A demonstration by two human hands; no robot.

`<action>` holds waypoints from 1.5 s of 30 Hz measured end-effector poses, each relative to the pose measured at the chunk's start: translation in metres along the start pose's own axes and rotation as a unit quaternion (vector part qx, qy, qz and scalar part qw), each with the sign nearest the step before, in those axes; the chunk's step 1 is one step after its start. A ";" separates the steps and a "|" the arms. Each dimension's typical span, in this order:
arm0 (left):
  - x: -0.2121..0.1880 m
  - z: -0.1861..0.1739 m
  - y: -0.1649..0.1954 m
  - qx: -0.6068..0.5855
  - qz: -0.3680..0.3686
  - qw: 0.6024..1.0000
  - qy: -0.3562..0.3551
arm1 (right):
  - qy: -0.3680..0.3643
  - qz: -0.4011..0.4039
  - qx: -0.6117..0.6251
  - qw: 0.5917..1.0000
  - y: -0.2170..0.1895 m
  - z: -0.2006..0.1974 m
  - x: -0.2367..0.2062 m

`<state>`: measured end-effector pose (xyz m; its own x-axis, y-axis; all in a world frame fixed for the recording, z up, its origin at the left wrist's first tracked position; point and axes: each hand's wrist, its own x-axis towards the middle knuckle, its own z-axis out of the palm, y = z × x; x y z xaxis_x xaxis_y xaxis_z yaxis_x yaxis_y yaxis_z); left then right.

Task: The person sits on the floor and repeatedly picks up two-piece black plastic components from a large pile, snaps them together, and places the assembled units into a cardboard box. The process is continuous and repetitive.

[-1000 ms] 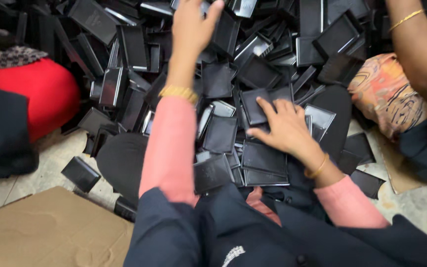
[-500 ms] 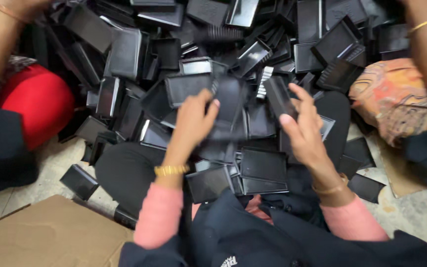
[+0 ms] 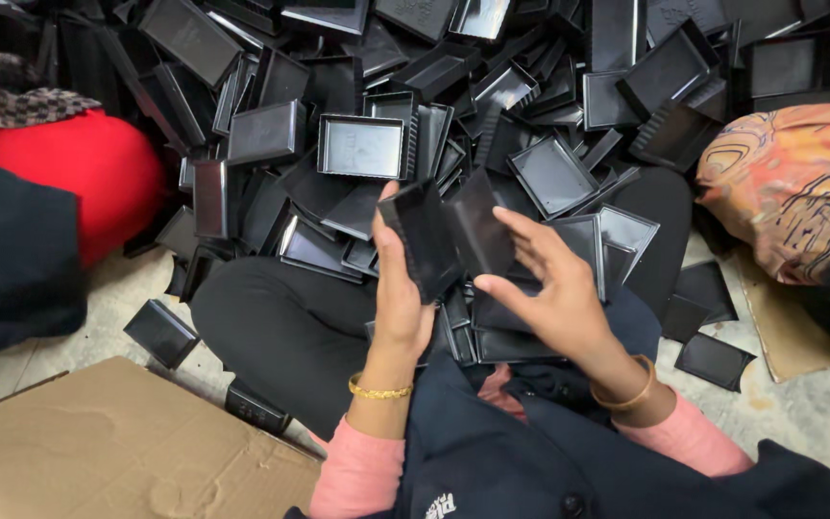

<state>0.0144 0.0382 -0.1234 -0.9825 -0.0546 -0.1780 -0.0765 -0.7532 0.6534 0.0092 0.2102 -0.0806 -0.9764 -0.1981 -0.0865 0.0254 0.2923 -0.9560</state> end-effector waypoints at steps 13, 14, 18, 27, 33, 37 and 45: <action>-0.007 0.005 -0.009 0.208 0.101 0.972 -0.030 | -0.053 -0.001 0.156 0.986 0.019 0.025 -0.011; -0.006 0.004 -0.005 0.257 0.150 0.954 -0.034 | -0.083 0.027 0.194 0.977 0.021 0.022 -0.009; 0.004 -0.015 0.020 0.404 0.203 0.892 -0.020 | -0.193 0.110 0.221 0.949 0.022 0.005 -0.007; -0.004 -0.036 0.022 0.438 0.308 0.828 0.165 | -0.042 -0.030 0.206 0.977 0.040 0.044 -0.013; -0.015 -0.021 0.080 0.453 0.107 0.884 0.033 | -0.054 0.054 0.256 0.964 0.031 0.017 0.019; -0.050 -0.061 0.131 0.038 0.109 0.988 -0.107 | -0.075 -0.010 0.285 0.955 0.018 -0.006 0.030; 0.022 -0.050 0.138 0.421 0.159 0.875 -0.180 | 0.070 -0.193 -0.370 0.906 0.094 -0.046 0.105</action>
<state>-0.0089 -0.0992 -0.0738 -0.9548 0.1503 0.2565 0.2623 0.0201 0.9648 -0.1010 0.2601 -0.1662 -0.9012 -0.3133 0.2994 -0.4233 0.7845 -0.4533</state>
